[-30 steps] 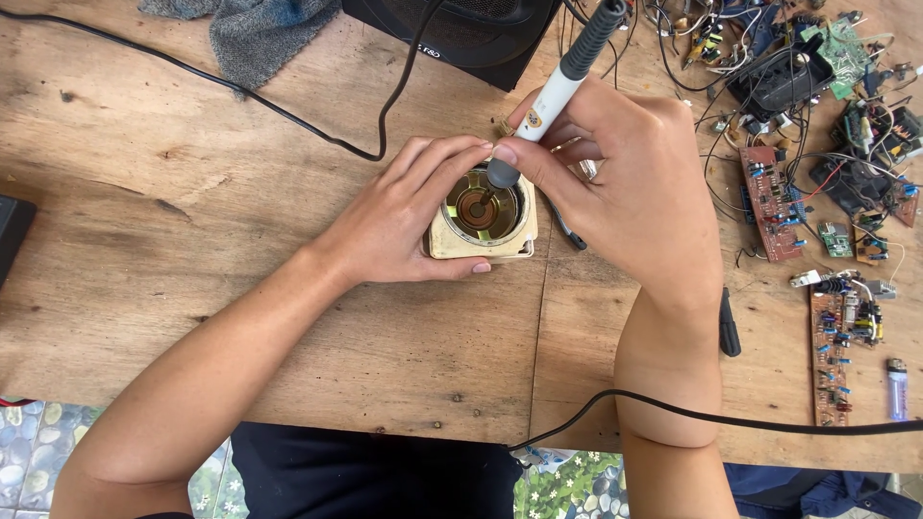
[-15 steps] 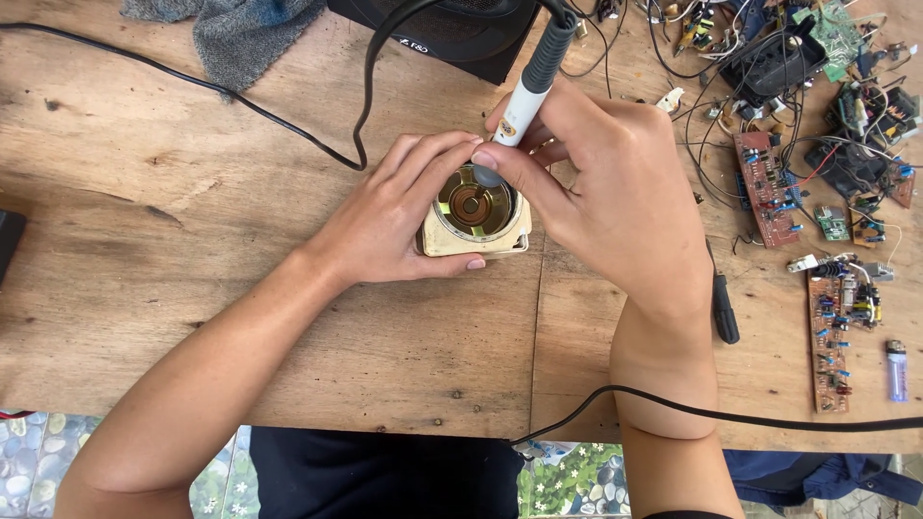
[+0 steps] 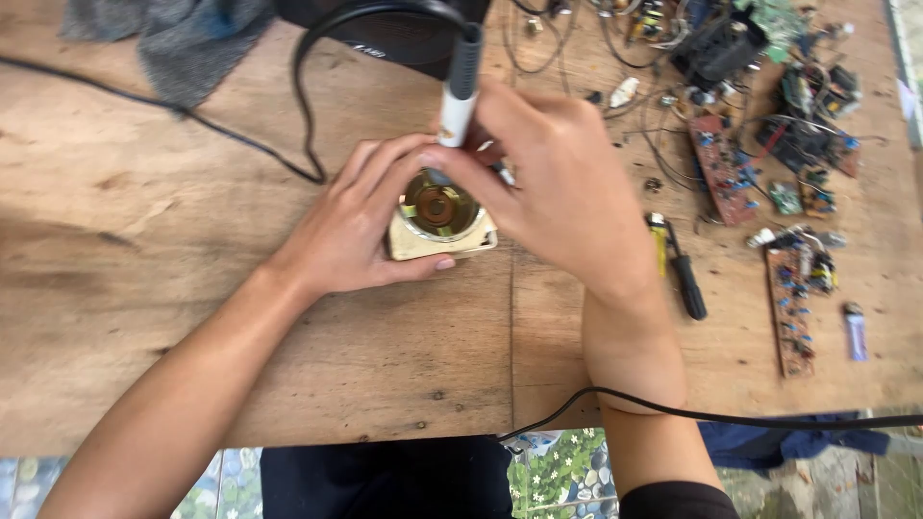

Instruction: Soldering internal wires to a small speaker driver on a repair bench

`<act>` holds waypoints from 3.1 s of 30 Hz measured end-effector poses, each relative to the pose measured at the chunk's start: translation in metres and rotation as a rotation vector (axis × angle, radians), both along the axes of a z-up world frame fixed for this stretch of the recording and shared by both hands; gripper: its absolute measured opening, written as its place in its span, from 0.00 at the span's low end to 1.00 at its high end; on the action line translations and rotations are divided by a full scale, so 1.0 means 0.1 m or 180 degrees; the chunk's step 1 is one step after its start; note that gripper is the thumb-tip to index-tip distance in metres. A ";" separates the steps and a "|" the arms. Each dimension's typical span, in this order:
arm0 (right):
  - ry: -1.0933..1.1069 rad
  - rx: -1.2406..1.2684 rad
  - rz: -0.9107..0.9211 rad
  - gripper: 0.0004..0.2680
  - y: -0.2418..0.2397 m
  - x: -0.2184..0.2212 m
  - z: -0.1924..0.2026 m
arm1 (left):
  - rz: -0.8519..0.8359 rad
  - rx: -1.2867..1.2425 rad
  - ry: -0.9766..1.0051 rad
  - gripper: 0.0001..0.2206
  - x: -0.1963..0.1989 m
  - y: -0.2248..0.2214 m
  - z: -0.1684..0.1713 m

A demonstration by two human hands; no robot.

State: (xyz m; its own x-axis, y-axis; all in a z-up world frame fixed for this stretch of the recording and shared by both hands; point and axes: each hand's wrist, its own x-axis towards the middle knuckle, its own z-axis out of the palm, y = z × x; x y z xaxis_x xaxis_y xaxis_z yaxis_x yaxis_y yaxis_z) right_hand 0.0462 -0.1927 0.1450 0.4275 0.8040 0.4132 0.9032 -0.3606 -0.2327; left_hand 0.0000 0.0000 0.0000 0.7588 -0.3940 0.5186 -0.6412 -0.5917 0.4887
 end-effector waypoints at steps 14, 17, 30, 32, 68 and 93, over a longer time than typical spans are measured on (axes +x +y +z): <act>0.0202 0.0143 -0.0181 0.12 0.02 -0.01 -0.04 | 0.0130 0.0095 -0.0130 0.41 -0.03 0.00 0.06; 0.0181 0.0119 -0.0198 0.12 0.01 -0.02 -0.03 | 0.0123 0.0065 -0.0124 0.41 -0.04 0.00 0.07; 0.0237 0.0173 -0.0196 0.12 -0.01 -0.01 0.00 | 0.0103 0.0039 -0.0079 0.40 -0.04 0.00 0.11; 0.0247 0.0174 -0.0197 0.12 0.00 -0.01 0.00 | 0.0100 0.0027 -0.0099 0.40 -0.04 -0.01 0.10; 0.0193 0.0059 -0.0317 0.12 0.00 -0.01 -0.05 | 0.0056 0.0002 -0.0010 0.42 -0.03 -0.01 0.06; 0.0142 0.0058 -0.0303 0.11 -0.01 -0.03 -0.03 | 0.0077 0.0012 -0.0093 0.39 -0.02 -0.01 0.07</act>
